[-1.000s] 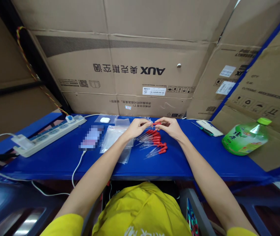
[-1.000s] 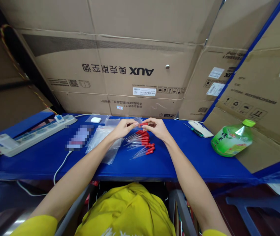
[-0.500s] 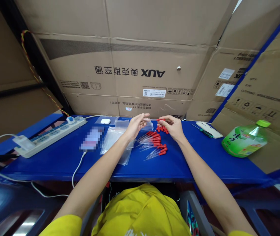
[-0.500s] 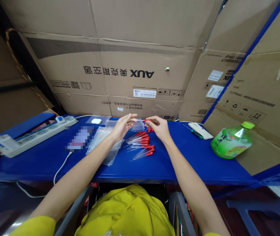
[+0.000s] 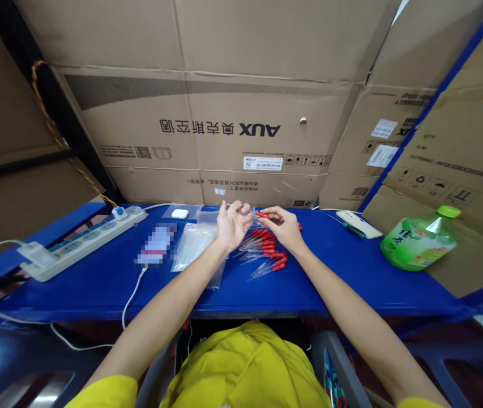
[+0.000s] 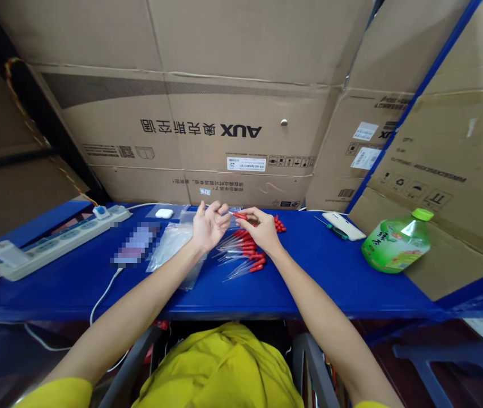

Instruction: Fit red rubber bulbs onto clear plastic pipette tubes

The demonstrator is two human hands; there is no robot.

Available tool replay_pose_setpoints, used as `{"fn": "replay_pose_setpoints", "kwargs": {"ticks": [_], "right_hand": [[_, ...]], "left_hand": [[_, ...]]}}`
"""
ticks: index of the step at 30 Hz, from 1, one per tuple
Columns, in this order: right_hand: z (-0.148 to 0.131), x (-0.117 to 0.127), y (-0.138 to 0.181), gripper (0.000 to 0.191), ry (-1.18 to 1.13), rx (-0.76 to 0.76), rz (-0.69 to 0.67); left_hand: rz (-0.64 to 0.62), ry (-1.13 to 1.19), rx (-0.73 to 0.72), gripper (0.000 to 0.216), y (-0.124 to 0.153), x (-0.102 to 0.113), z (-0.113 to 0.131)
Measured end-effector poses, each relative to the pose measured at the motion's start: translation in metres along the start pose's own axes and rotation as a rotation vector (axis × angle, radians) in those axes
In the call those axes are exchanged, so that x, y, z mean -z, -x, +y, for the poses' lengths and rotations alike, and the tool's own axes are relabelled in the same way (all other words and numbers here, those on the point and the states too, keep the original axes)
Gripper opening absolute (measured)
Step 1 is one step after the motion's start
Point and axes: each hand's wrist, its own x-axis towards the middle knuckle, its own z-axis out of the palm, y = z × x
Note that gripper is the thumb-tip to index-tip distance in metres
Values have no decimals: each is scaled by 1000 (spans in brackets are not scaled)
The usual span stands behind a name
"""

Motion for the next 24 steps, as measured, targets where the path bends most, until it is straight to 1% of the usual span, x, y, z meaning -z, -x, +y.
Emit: {"fn": "replay_pose_setpoints", "kwargs": {"ticks": [2, 5, 10, 16, 24], "right_hand": [[-1, -2, 1, 39, 9, 14, -12], [-3, -3, 2, 36, 36, 36, -9], [-3, -3, 4, 30, 58, 70, 0], [-6, -4, 5, 32, 89, 64, 8], [-14, -5, 8, 28, 120, 86, 24]], "left_hand": [[-8, 54, 5, 47, 1, -1, 2], [-10, 86, 8, 43, 2, -1, 4], [-23, 82, 22, 42, 3, -2, 5], [-3, 35, 19, 44, 3, -4, 5], [-20, 17, 19, 44, 5, -7, 5]]}}
